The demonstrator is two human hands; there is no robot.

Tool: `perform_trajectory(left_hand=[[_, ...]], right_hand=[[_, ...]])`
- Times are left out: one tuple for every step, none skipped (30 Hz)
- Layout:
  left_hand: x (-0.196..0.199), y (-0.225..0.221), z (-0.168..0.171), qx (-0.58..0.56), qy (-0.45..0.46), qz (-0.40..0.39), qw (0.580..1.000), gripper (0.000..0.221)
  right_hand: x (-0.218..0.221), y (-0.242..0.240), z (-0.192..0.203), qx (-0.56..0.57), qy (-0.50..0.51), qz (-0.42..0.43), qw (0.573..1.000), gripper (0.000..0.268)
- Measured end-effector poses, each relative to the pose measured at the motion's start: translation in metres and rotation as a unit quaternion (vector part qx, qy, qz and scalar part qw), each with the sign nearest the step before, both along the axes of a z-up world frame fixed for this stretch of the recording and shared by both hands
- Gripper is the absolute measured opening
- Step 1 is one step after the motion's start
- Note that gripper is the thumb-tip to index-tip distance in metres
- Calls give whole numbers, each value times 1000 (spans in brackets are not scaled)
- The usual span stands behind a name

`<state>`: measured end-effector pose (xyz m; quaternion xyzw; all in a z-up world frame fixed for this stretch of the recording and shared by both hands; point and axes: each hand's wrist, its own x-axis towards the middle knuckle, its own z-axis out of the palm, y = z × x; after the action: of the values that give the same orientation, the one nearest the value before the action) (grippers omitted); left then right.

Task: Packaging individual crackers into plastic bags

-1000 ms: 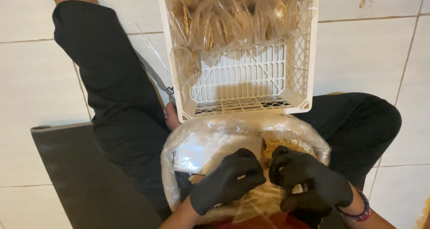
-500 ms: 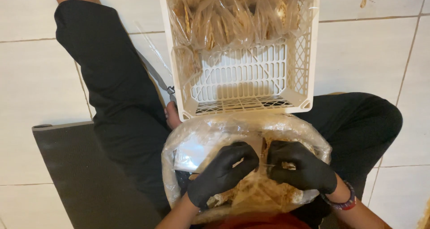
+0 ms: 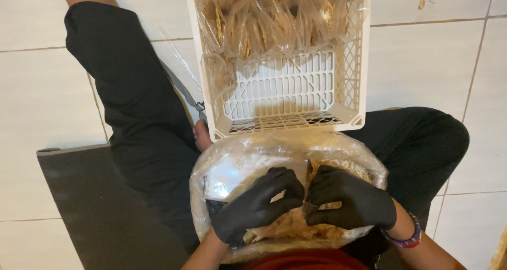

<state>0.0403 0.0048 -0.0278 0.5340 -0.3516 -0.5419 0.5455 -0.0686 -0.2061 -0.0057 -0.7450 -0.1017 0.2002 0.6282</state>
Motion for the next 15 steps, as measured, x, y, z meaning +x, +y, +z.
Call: perform_trajectory(left_hand=[[0, 1, -1, -8, 9, 13, 1000, 15], [-1, 3, -2, -15, 17, 26, 999, 15], [1, 2, 1, -16, 18, 26, 999, 15], [3, 1, 4, -31, -9, 26, 999, 16], [4, 0, 6, -47, -35, 25, 998, 17], [6, 1, 8, -47, -34, 26, 998, 17], [9, 2, 10, -58, -31, 26, 997, 18], [11, 3, 12, -69, -28, 26, 997, 18], [11, 3, 14, -68, -26, 27, 997, 18], [12, 3, 15, -66, 6, 28, 997, 21], [12, 3, 17, -64, 39, 29, 997, 24], [7, 6, 11, -62, 40, 29, 997, 24], [2, 9, 5, -63, 62, 32, 996, 22], [-2, 12, -1, -64, 83, 34, 994, 25], [-5, 13, -7, -63, 83, 34, 994, 25]], right_hand=[[1, 0, 2, 13, -38, -3, 999, 23], [3, 1, 3, 26, -75, -5, 997, 24], [0, 1, 0, 26, -75, -5, 997, 24], [-3, 1, -2, 11, -73, -7, 997, 28], [-6, 1, -5, -5, -70, -9, 998, 32], [-9, 0, -8, -5, -69, -8, 998, 32], [-12, -1, -11, -20, -45, -1, 999, 36], [-14, -2, -14, -35, -22, 7, 999, 40], [-10, -1, -10, -34, -20, 8, 999, 40], [-5, -1, -6, -5, -7, -8, 1000, 34], [-1, 0, -2, 23, 6, -25, 999, 29], [-3, 0, -4, 24, 7, -24, 999, 29], [-4, 0, -6, 19, -6, -23, 1000, 26], [-4, -1, -7, 15, -19, -21, 1000, 23], [-2, -1, -6, 16, -18, -21, 999, 23]])
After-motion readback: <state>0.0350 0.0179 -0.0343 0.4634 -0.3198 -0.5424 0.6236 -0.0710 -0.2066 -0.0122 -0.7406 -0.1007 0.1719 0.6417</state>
